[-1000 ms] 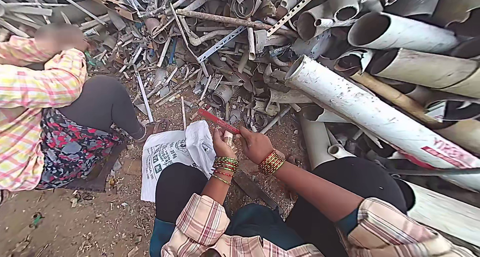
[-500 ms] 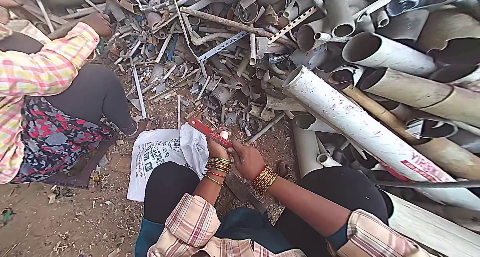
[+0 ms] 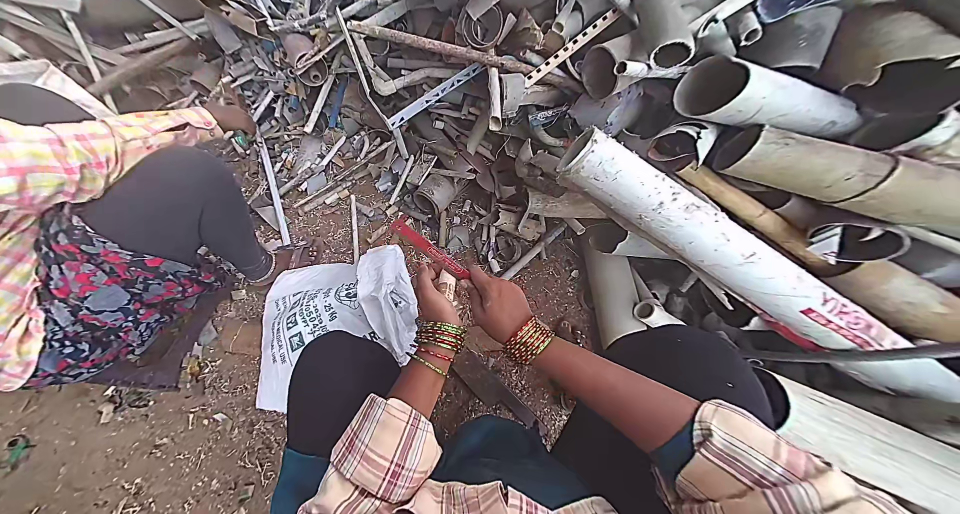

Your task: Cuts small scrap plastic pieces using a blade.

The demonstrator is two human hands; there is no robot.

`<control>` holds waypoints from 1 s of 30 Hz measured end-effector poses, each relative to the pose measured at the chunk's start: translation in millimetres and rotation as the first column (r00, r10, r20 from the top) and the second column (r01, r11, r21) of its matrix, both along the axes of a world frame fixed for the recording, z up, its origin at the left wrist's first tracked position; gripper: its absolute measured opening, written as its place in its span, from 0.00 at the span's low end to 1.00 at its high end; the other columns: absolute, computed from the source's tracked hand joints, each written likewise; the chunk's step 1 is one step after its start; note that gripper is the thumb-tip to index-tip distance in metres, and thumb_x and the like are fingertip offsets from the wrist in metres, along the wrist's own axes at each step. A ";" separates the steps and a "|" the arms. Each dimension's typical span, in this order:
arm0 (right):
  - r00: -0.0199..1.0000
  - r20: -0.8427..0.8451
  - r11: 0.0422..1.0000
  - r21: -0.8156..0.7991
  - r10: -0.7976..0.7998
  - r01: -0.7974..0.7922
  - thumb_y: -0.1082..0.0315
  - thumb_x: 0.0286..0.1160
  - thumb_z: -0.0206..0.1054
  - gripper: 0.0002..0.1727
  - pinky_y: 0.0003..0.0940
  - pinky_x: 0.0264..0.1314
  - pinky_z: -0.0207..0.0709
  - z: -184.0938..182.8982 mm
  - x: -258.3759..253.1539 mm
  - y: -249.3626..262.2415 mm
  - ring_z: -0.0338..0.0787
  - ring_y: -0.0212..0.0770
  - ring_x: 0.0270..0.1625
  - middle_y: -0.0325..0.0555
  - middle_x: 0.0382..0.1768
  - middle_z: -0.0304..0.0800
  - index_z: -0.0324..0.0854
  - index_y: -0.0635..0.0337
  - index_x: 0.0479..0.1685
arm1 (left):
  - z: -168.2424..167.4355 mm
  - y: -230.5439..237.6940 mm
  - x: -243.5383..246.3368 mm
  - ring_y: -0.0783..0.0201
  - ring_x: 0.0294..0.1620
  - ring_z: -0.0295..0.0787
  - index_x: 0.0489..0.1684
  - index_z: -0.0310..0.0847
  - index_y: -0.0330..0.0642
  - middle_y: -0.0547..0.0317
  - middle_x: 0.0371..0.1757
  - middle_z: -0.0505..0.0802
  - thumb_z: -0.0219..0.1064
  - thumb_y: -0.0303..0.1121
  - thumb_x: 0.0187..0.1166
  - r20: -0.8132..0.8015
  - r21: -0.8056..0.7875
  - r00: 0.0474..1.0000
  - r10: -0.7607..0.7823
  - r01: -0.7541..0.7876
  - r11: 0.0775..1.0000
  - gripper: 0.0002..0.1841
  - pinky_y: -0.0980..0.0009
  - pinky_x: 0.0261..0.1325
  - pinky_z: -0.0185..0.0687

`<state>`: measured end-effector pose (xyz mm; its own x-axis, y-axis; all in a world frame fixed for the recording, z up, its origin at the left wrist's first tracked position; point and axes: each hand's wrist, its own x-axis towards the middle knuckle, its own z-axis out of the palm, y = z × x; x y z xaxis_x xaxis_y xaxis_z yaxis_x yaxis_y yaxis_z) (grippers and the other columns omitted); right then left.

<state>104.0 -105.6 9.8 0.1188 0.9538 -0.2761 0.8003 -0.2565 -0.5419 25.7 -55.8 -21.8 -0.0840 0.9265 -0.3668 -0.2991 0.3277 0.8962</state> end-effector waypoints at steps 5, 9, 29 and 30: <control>0.997 -0.068 0.994 0.104 0.031 -0.024 0.61 0.93 0.46 0.24 0.64 0.54 0.79 -7.4 -14.4 -12.5 0.92 0.69 0.52 0.68 0.45 0.91 0.77 0.70 0.70 | -9.3 7.0 -4.9 0.64 0.44 0.83 0.67 0.71 0.23 0.44 0.47 0.84 0.25 0.38 0.97 0.022 0.091 1.000 0.008 -0.010 0.996 0.30 0.70 0.54 0.79; 0.999 -0.010 0.999 0.005 -0.040 0.040 0.60 0.96 0.43 0.24 0.64 0.60 0.77 -2.1 -0.4 0.2 0.90 0.68 0.59 0.69 0.53 0.89 0.75 0.68 0.72 | -3.0 0.8 0.8 0.67 0.33 0.80 0.42 0.78 0.31 0.53 0.33 0.83 0.31 0.41 0.97 -0.045 0.013 0.999 -0.026 0.026 1.000 0.30 0.71 0.40 0.75; 0.999 0.009 0.999 -0.019 -0.046 0.046 0.59 0.96 0.42 0.25 0.63 0.61 0.77 0.4 -0.4 1.5 0.90 0.67 0.60 0.68 0.53 0.89 0.74 0.68 0.72 | -0.6 -1.7 3.1 0.69 0.25 0.79 0.41 0.79 0.32 0.56 0.28 0.84 0.29 0.42 0.97 0.036 -0.038 0.999 -0.007 0.009 0.999 0.31 0.74 0.32 0.75; 0.999 -0.007 0.999 0.017 -0.038 0.038 0.59 0.96 0.43 0.25 0.63 0.60 0.78 1.8 -4.6 -4.0 0.91 0.68 0.58 0.68 0.51 0.90 0.75 0.69 0.73 | -2.4 -1.9 0.4 0.68 0.32 0.81 0.48 0.78 0.29 0.53 0.34 0.85 0.29 0.41 0.97 0.044 0.003 0.999 -0.030 0.030 1.000 0.30 0.73 0.40 0.77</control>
